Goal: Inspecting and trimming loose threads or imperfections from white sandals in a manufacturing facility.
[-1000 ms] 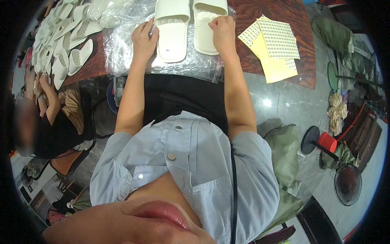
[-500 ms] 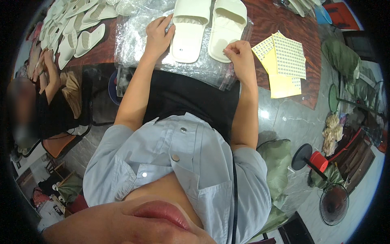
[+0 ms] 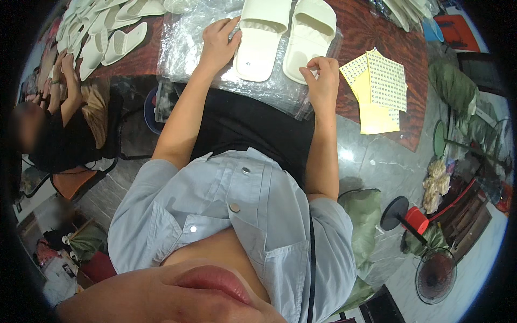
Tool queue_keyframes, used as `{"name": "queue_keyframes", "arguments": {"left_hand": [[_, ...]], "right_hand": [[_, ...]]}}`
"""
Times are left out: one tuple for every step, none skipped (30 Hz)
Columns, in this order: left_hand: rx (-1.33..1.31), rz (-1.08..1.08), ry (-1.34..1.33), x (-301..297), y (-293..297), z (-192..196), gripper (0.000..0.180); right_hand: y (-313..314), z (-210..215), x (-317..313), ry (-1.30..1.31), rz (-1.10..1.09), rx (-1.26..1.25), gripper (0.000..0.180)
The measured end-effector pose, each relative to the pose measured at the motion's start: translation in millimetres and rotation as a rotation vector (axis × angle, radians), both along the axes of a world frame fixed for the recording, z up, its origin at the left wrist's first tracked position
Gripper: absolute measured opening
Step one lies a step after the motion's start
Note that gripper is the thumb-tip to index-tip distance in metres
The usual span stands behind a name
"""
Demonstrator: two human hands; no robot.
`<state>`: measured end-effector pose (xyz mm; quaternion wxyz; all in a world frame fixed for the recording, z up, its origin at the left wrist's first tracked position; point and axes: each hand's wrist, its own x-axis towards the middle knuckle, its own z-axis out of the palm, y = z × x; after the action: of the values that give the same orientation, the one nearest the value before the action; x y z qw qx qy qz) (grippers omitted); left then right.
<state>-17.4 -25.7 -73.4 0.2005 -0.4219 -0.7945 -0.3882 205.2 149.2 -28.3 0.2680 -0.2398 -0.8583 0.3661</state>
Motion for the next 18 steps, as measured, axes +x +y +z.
{"name": "queue_keyframes", "arguments": {"left_hand": [[0.001,0.004,-0.001,1,0,2,0.039],[-0.004,-0.001,0.023,1,2,4,0.038],[-0.008,-0.005,0.049,2,3,7,0.038],[-0.010,0.009,0.047,2,2,6,0.038],[-0.006,0.009,0.062,2,2,7,0.040],[-0.003,0.011,0.078,1,3,7,0.042],[-0.007,0.039,0.075,0,2,6,0.042],[-0.017,0.050,0.032,0,1,6,0.045],[-0.026,0.065,-0.012,1,1,5,0.048],[0.049,0.053,-0.002,4,2,9,0.051],[0.122,0.050,0.013,7,6,14,0.054],[0.147,0.009,0.067,8,6,16,0.054],[0.166,-0.026,0.122,8,5,19,0.054],[0.150,-0.040,0.143,13,6,27,0.052],[0.138,-0.067,0.162,23,6,42,0.050],[0.155,-0.167,0.120,33,2,58,0.044],[0.178,-0.271,0.075,44,-5,76,0.039],[0.175,-0.236,0.064,54,-16,95,0.039]], "right_hand": [[2,0,1,0.021,0.020,-0.005,0.024],[5,0,2,0.020,0.024,-0.004,0.024],[9,2,5,0.002,0.048,-0.030,0.026],[10,3,6,-0.018,0.079,-0.060,0.029],[12,5,7,-0.019,0.095,-0.061,0.029],[15,7,8,-0.051,0.112,-0.094,0.030],[16,9,7,-0.085,0.140,-0.129,0.032],[15,9,5,-0.053,0.169,-0.122,0.033],[18,6,5,-0.043,0.172,-0.122,0.033],[25,-5,5,-0.031,0.138,-0.172,0.031],[32,-14,5,-0.059,0.056,-0.316,0.029],[35,-19,5,-0.077,0.056,-0.256,0.028],[29,-15,3,-0.080,0.060,-0.058,0.026],[25,-7,2,-0.088,0.079,0.008,0.024],[28,-8,4,-0.080,0.061,0.002,0.023],[28,-7,5,-0.105,0.063,0.013,0.024],[30,-6,6,-0.126,0.066,-0.016,0.024],[34,-6,7,-0.144,0.077,-0.041,0.023]]}}
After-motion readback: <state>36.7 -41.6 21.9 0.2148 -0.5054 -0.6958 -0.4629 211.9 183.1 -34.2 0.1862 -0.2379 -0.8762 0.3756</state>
